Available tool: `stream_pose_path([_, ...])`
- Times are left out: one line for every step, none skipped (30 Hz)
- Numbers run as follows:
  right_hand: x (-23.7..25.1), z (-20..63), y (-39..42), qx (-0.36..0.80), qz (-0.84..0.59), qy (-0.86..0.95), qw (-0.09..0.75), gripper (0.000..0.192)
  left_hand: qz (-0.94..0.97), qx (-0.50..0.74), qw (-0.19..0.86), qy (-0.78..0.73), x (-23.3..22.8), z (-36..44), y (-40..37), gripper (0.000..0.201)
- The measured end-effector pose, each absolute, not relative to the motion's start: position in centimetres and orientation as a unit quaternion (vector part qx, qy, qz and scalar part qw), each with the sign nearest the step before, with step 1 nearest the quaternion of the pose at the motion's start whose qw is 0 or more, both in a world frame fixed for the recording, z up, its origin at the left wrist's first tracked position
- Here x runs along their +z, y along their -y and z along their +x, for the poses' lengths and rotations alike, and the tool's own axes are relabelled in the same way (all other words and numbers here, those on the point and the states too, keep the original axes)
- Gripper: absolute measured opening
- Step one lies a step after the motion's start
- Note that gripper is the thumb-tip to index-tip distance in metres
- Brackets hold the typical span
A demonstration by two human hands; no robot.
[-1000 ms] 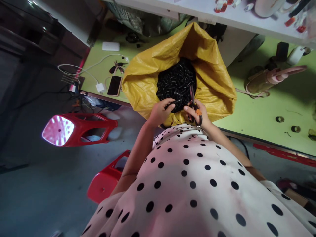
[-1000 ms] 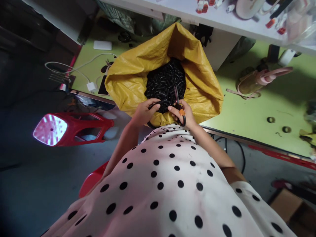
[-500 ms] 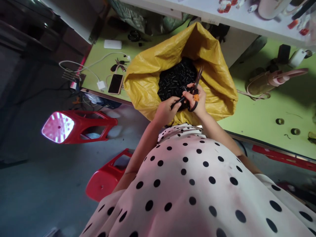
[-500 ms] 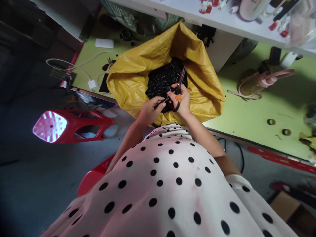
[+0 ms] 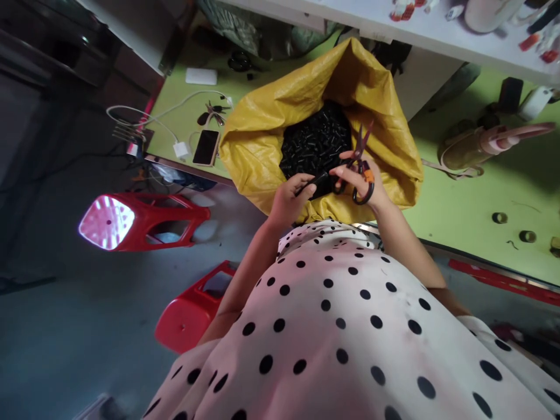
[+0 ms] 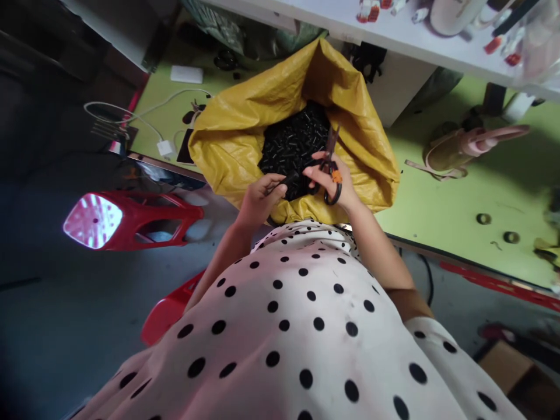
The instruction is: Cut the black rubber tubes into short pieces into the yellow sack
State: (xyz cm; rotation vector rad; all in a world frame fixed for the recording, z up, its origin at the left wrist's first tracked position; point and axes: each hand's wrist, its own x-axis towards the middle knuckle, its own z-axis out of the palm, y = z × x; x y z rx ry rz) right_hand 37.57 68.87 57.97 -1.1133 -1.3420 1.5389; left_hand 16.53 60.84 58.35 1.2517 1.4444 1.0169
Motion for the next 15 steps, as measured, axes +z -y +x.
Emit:
stream_pose_path([58.4,36.8,-67.9,0.622,-0.43,0.524,0.392,0.072,0.515,0.416,0.477,-0.578,58.4,16.7,-60.9,0.028])
stream_pose_path([58.6,36.2,-67.1,0.625,-0.427,0.521,0.394,0.072,0.518,0.417,0.483,-0.569,58.5,17.0,-60.8,0.027])
stream_pose_path([58.8,35.8,-66.7,0.62,-0.429,0.52,0.401,0.071,0.519,0.418,0.489,-0.562,58.5,17.3,-60.7,0.027])
stream_pose_path([58.9,35.5,-66.5,0.608,-0.435,0.52,0.413,0.07,0.518,0.419,0.496,-0.557,58.4,17.6,-60.6,0.027])
stream_pose_path([59.0,35.5,-66.5,0.591,-0.445,0.519,0.427,0.069,0.515,0.419,0.503,-0.554,58.2,17.9,-60.5,0.028])
stream_pose_path([59.0,35.6,-66.6,0.574,-0.456,0.518,0.44,0.068,0.512,0.417,0.509,-0.552,58.0,18.2,-60.4,0.03])
stream_pose_path([58.9,35.9,-66.8,0.56,-0.466,0.519,0.447,0.067,0.511,0.414,0.512,-0.553,57.8,18.4,-60.3,0.03])
stream_pose_path([58.9,36.3,-66.8,0.55,-0.473,0.523,0.447,0.067,0.51,0.412,0.508,-0.559,57.7,18.5,-60.2,0.03])
stream_pose_path([58.8,36.8,-66.8,0.544,-0.478,0.532,0.438,0.067,0.509,0.41,0.497,-0.571,57.5,18.4,-60.2,0.028])
stream_pose_path([58.8,37.3,-66.5,0.541,-0.482,0.545,0.421,0.067,0.509,0.411,0.479,-0.586,57.5,18.2,-60.2,0.026])
stream_pose_path([58.7,37.8,-66.1,0.54,-0.486,0.562,0.397,0.066,0.508,0.413,0.457,-0.602,57.5,17.8,-60.2,0.025])
stream_pose_path([58.6,38.3,-65.6,0.539,-0.49,0.579,0.366,0.066,0.508,0.416,0.433,-0.617,57.6,17.4,-60.3,0.025])
stream_pose_path([58.5,38.7,-65.0,0.54,-0.497,0.595,0.328,0.065,0.51,0.421,0.411,-0.627,57.8,16.9,-60.3,0.025])
stream_pose_path([58.3,39.0,-64.3,0.542,-0.503,0.609,0.287,0.066,0.516,0.424,0.395,-0.631,58.0,16.5,-60.3,0.026])
stream_pose_path([58.3,39.2,-63.6,0.545,-0.508,0.62,0.247,0.066,0.526,0.424,0.384,-0.629,58.2,16.2,-60.4,0.026])
